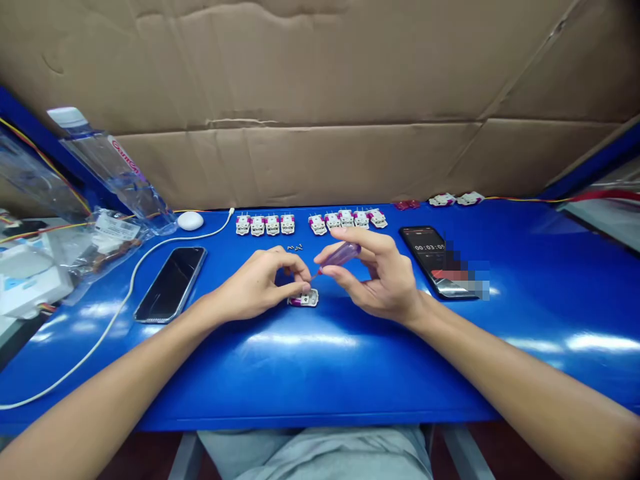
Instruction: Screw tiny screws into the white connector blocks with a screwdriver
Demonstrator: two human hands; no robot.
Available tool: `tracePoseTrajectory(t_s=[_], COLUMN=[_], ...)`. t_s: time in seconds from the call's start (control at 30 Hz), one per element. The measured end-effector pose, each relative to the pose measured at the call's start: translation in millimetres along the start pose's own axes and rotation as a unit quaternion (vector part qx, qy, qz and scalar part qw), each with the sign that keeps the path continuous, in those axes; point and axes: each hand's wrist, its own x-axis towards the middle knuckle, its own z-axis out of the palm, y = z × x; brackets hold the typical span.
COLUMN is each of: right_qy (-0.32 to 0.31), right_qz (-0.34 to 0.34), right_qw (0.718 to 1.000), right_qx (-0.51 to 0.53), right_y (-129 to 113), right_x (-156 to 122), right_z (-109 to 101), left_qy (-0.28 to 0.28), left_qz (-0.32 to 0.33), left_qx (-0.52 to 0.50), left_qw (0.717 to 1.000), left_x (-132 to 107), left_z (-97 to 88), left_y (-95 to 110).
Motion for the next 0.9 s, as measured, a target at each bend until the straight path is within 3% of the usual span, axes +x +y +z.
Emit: tracePoseTrajectory(t_s=[0.4,0.63,0.9], right_qy=[-0.056,-0.049,-0.032], right_qz=[-0.017,-0.035,-0.047], right_qw=[0.998,0.997,0.998], right_qx=[-0.028,-0.041,-0.035], right_y=[0.6,0.7,1.3], right_x=[-1.8,-3.4,-2.8], right_z=[-4.9,0.5,7.4], left_qy=[-0.018,-0.033,-0.044], left_qz=[-0.005,0.004,-0.059], left_qx=[0.021,-0.022,-0.071], left_qw=[1.0,0.999,0.995], left_x=[-1.4,-0.5,-1.1], left_z=[3.5,3.8,7.9], left_y=[4.2,7.8,7.4])
